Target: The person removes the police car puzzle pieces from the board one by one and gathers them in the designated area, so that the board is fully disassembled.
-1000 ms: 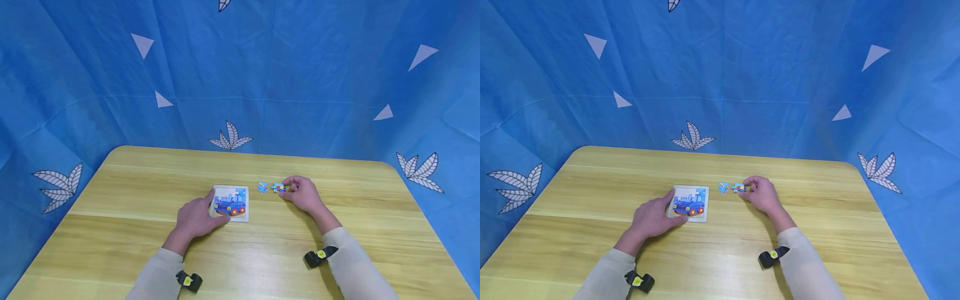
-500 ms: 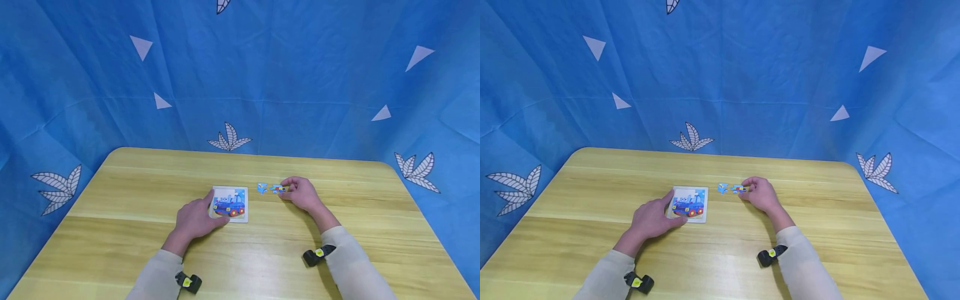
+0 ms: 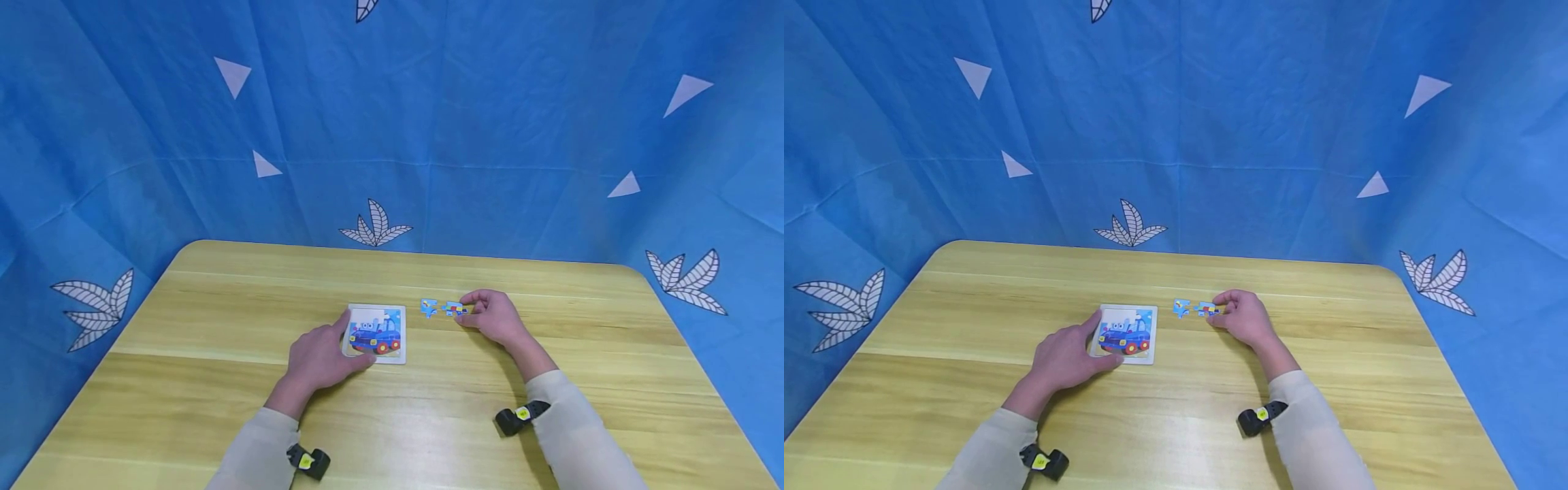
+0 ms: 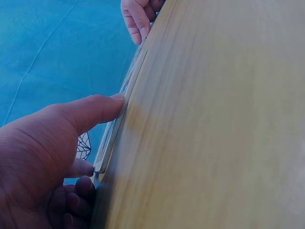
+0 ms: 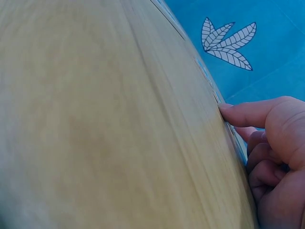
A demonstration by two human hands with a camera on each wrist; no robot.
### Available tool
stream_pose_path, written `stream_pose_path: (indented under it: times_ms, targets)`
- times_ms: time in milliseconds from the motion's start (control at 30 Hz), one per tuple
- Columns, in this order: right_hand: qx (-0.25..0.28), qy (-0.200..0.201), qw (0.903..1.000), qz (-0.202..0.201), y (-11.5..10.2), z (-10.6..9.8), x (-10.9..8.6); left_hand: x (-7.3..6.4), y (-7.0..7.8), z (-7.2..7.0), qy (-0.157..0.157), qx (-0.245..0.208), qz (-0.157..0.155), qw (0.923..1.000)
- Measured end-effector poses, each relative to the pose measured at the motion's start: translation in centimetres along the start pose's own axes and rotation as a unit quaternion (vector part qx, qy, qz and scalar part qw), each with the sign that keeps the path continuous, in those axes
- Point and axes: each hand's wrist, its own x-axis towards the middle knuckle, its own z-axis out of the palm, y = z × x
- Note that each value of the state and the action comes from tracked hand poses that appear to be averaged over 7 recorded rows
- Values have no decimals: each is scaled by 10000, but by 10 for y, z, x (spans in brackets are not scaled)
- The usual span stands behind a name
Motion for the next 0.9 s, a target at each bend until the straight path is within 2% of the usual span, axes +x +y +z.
stream_pose_path:
  times_ms: [333,533,900]
  targets:
    - [-98,54,9999,43,0,1,0,0,0,0,-17,17,11,10000]
    - [24,70,10000,61,-1,2,-2,0,0,-1,-15,6,8,10000]
    - [247,223,9992,-241,-4,13,-18,0,1,-2,-7,-1,20,10000]
